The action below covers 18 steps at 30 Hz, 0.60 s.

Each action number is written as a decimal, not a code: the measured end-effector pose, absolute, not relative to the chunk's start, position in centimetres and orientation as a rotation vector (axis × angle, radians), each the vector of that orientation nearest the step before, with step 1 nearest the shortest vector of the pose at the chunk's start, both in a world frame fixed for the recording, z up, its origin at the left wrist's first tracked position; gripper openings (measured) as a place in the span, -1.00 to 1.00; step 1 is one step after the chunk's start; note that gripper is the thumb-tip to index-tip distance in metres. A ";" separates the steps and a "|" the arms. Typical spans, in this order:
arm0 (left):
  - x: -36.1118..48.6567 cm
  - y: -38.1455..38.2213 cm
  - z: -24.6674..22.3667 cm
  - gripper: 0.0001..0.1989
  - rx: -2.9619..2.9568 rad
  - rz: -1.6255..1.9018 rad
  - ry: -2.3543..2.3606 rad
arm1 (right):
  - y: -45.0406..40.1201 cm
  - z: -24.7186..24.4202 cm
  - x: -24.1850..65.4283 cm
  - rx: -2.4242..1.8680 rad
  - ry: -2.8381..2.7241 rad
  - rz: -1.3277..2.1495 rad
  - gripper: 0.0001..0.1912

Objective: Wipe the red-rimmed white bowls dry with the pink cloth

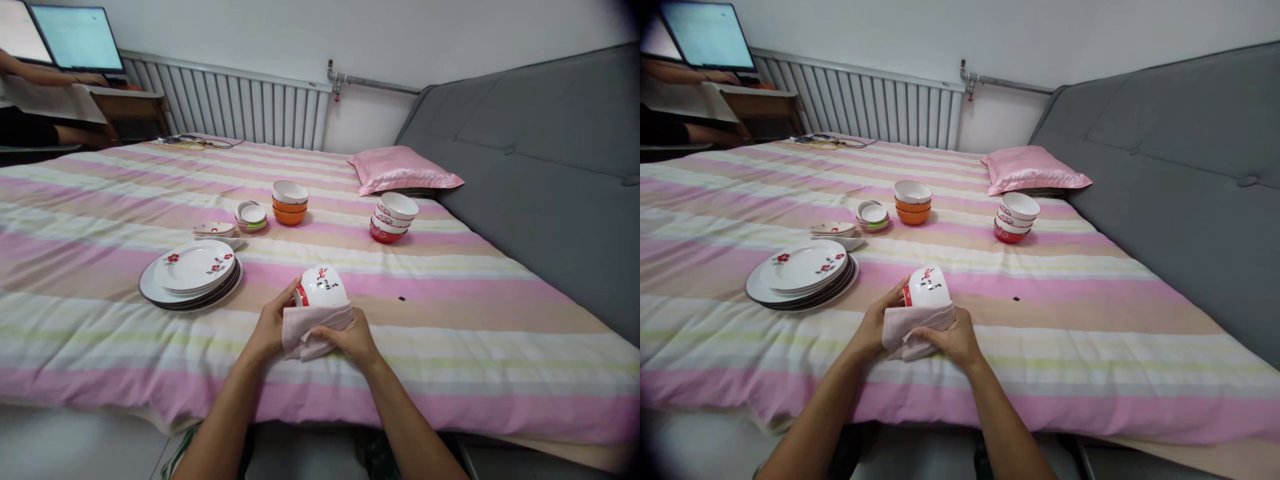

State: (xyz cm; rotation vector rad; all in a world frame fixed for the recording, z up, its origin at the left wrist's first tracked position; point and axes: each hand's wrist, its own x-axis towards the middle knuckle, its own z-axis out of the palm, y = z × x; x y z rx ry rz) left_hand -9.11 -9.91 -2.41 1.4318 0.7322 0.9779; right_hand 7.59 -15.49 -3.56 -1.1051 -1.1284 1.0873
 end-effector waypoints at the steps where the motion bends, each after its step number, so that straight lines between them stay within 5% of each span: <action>1: -9.0 -10.0 -2.4 -0.07 1.393 1.018 0.729 | -15.5 -3.5 7.6 -1.105 -1.120 1.087 -0.66; 7: -8.6 -9.6 -3.1 -0.33 1.409 1.190 0.817 | -15.6 -3.6 7.6 -1.071 -1.092 1.063 -0.68; 18: -8.6 -10.3 -2.3 -0.46 1.834 1.228 0.810 | -16.0 -3.8 8.4 -1.002 -1.000 1.050 -0.72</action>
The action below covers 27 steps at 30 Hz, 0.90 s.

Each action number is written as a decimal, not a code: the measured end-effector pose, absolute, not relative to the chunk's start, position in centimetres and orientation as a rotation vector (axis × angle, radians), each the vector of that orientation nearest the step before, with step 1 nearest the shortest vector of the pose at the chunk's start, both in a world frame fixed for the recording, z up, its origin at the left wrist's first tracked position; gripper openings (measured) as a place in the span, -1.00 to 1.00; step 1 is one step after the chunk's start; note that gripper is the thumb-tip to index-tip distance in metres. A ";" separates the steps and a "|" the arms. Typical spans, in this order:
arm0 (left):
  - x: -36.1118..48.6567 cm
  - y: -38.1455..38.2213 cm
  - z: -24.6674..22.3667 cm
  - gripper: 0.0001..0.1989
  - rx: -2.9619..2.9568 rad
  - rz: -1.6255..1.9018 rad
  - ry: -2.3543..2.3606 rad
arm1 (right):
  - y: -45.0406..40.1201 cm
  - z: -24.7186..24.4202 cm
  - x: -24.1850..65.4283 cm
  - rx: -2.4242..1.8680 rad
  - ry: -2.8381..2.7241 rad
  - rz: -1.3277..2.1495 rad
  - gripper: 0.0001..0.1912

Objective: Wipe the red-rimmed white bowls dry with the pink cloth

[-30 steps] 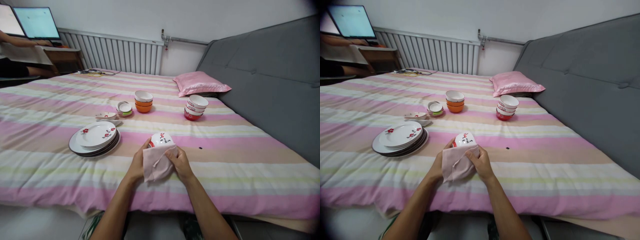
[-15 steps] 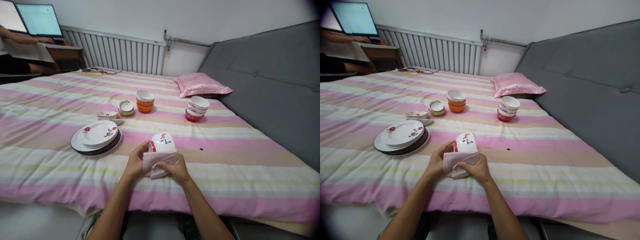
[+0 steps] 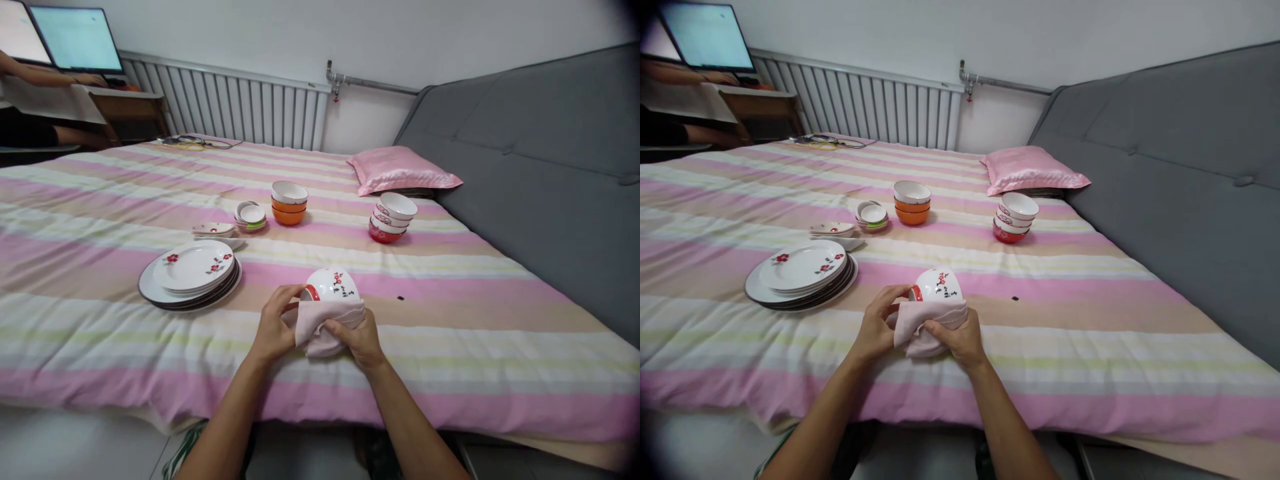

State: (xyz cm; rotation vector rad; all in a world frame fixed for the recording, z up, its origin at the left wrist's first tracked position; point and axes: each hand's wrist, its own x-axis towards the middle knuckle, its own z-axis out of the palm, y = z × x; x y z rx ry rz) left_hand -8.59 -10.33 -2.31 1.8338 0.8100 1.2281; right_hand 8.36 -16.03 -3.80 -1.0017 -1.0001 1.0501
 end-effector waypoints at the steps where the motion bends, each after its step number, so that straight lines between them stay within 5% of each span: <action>1: -8.5 -10.4 -2.1 -0.47 1.878 1.235 0.802 | -16.1 -3.8 8.5 -1.001 -0.989 1.054 -0.73; 16: -7.6 -11.6 -1.9 -0.51 2.163 1.246 0.720 | -17.0 -2.4 10.4 -0.982 -0.889 1.184 -0.65; 27: -6.9 -11.1 -2.6 -0.47 1.350 1.150 0.952 | -17.3 -2.7 8.5 -1.122 -1.166 0.930 -0.72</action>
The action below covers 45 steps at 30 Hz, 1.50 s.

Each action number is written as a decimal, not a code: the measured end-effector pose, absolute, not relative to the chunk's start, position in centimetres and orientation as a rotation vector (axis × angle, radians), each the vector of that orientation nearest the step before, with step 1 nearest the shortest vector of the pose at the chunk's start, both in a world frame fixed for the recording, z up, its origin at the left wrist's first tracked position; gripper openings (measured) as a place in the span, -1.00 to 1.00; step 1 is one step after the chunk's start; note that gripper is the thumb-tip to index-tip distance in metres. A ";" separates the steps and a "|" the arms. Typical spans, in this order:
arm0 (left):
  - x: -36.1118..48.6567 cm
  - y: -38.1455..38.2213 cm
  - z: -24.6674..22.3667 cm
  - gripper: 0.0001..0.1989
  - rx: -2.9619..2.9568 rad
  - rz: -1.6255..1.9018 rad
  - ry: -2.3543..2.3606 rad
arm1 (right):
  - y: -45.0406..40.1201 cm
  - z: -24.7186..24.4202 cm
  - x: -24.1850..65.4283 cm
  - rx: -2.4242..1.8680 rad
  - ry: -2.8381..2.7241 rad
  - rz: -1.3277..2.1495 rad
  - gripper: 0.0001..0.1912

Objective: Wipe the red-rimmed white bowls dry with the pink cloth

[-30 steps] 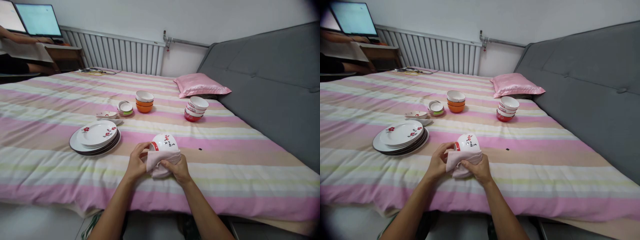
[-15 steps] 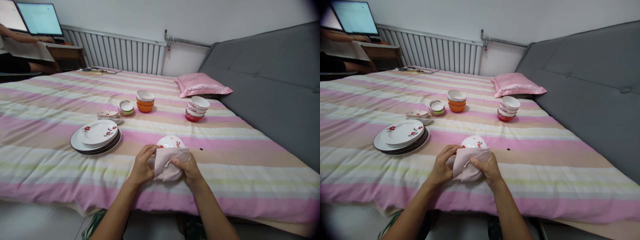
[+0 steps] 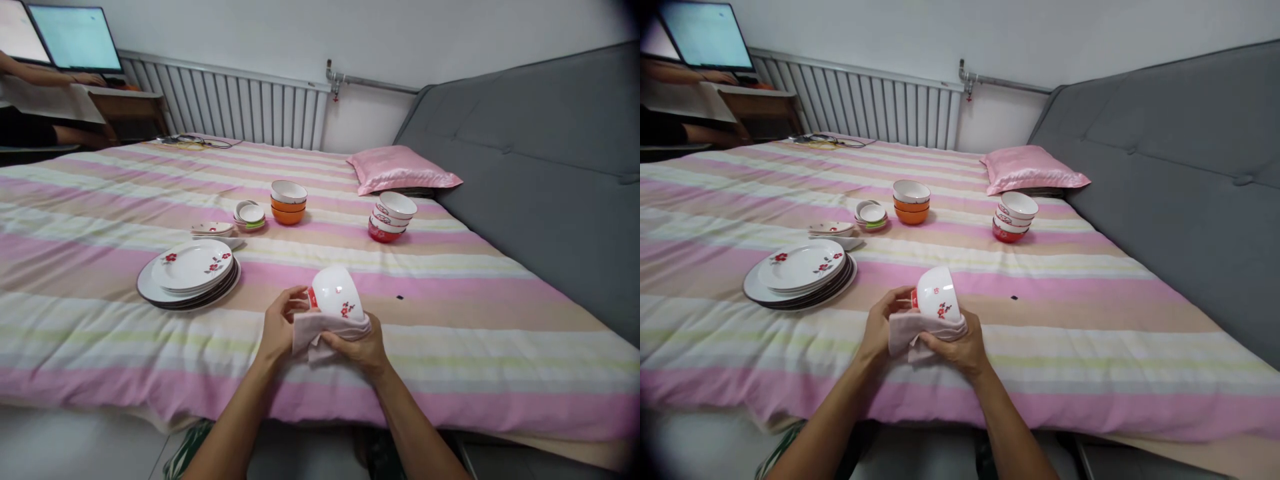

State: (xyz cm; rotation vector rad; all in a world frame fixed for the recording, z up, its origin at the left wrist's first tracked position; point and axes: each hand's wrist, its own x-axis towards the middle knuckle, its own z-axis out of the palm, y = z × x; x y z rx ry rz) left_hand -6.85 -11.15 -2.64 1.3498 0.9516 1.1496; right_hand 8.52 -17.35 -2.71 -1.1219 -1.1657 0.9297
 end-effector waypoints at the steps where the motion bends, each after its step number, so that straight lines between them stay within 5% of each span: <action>1: -6.8 -10.9 -2.8 -0.48 1.285 1.071 0.930 | -17.2 -2.6 8.4 -1.119 -1.175 0.954 -0.70; 31: -6.2 -11.2 -2.1 -0.45 1.222 1.041 0.955 | -16.5 -3.0 9.2 -1.096 -1.077 0.828 -0.68; 45: -6.7 -10.3 -3.3 -0.50 1.106 1.047 0.938 | -15.5 -4.6 10.2 -1.198 -1.187 1.091 -0.60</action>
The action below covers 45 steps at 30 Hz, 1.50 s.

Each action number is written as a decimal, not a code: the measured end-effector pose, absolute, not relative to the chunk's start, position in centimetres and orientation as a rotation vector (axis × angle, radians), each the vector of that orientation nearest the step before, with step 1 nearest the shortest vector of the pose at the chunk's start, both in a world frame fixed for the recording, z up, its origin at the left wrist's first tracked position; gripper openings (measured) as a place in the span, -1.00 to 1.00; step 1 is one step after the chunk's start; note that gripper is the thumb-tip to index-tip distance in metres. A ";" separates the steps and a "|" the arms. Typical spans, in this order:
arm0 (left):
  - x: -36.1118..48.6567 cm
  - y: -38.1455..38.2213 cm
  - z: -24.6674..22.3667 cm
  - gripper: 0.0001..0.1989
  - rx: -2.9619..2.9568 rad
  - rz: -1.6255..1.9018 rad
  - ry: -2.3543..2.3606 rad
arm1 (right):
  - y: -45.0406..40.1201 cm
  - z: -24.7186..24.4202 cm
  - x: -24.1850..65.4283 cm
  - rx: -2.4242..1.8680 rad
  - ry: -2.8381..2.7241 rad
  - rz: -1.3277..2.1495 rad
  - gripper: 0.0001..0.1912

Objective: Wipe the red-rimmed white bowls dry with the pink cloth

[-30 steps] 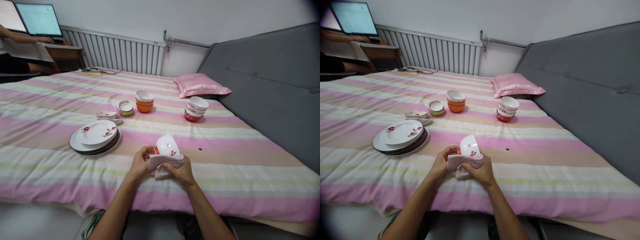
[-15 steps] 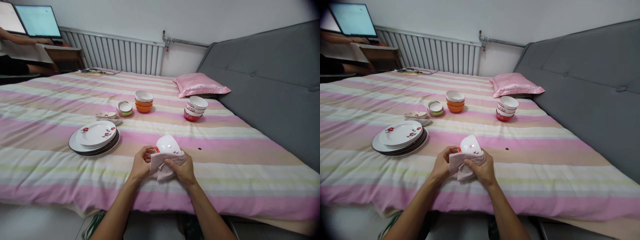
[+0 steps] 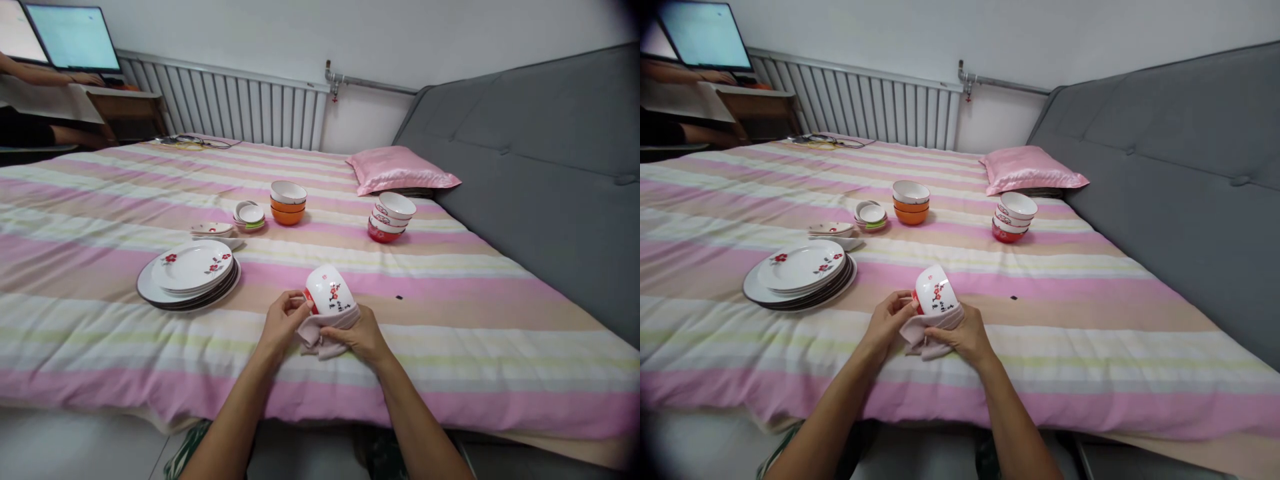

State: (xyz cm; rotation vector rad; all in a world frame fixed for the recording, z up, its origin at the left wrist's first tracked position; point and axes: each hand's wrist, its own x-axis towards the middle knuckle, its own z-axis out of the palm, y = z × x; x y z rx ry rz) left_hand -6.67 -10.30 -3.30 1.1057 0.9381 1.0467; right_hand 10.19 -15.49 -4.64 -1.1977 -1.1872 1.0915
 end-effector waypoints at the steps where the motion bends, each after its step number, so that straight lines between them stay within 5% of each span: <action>1: -6.7 -10.3 -3.3 -0.50 1.094 1.047 0.940 | -15.5 -4.7 10.2 -1.209 -1.191 1.091 -0.59; 15: -7.1 -11.0 -2.8 -0.70 1.314 1.037 0.800 | -16.6 -2.6 11.0 -0.887 -0.744 1.227 -0.55; 23: -6.3 -11.3 -3.8 -0.27 1.958 1.116 0.720 | -15.5 -2.7 11.8 -0.898 -0.556 1.202 -0.58; 45: -6.7 -10.8 -3.8 -0.25 1.811 1.165 0.882 | -15.4 -4.1 10.1 -0.990 -1.065 1.183 -0.50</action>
